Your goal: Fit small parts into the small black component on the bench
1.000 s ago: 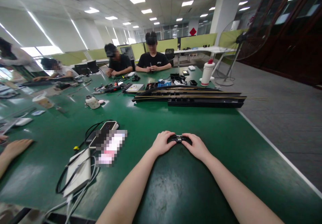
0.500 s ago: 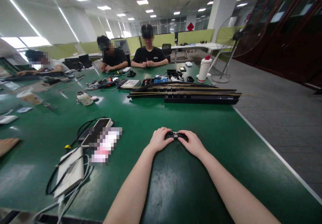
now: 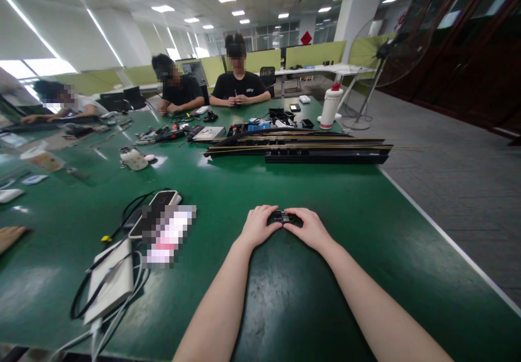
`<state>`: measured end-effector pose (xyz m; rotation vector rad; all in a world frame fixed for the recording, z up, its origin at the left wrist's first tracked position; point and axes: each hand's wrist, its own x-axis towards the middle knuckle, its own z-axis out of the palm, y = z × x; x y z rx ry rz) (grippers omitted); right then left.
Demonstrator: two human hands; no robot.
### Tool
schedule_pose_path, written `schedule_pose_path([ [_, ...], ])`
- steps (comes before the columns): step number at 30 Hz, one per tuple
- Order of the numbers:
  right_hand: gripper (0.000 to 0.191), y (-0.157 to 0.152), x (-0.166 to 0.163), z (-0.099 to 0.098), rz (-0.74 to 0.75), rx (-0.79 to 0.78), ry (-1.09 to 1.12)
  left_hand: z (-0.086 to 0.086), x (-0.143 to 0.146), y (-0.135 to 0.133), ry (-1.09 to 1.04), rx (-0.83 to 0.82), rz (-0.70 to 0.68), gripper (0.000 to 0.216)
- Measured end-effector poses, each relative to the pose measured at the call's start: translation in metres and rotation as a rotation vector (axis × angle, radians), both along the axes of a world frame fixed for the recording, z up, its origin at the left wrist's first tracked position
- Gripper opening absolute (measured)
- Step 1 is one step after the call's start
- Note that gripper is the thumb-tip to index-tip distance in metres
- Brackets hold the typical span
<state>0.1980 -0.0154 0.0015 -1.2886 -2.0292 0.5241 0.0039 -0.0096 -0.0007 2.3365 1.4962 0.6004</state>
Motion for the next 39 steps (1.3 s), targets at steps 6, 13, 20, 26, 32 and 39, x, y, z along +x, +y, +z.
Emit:
schedule_pose_path([
  [6,0.025,-0.001,0.003,-0.005,0.023,0.005,-0.016,0.002,-0.003,-0.001,-0.037,-0.015,-0.025,0.038],
  [13,0.022,-0.003,0.005,-0.004,0.016,-0.003,0.023,0.002,-0.004,-0.001,-0.067,-0.028,-0.038,0.039],
  [20,0.019,-0.001,0.006,-0.003,-0.004,-0.027,0.240,0.005,-0.002,-0.002,-0.074,-0.014,-0.038,0.037],
  [26,0.020,-0.002,0.009,-0.003,-0.082,-0.118,0.353,0.007,-0.002,-0.003,-0.069,-0.032,-0.026,0.037],
  [32,0.027,-0.002,0.010,-0.003,-0.162,-0.205,0.511,0.008,-0.002,-0.003,-0.073,-0.038,-0.022,0.038],
  [39,0.030,0.001,0.013,-0.005,-0.203,-0.187,0.592,0.010,-0.001,-0.004,-0.068,-0.053,-0.014,0.038],
])
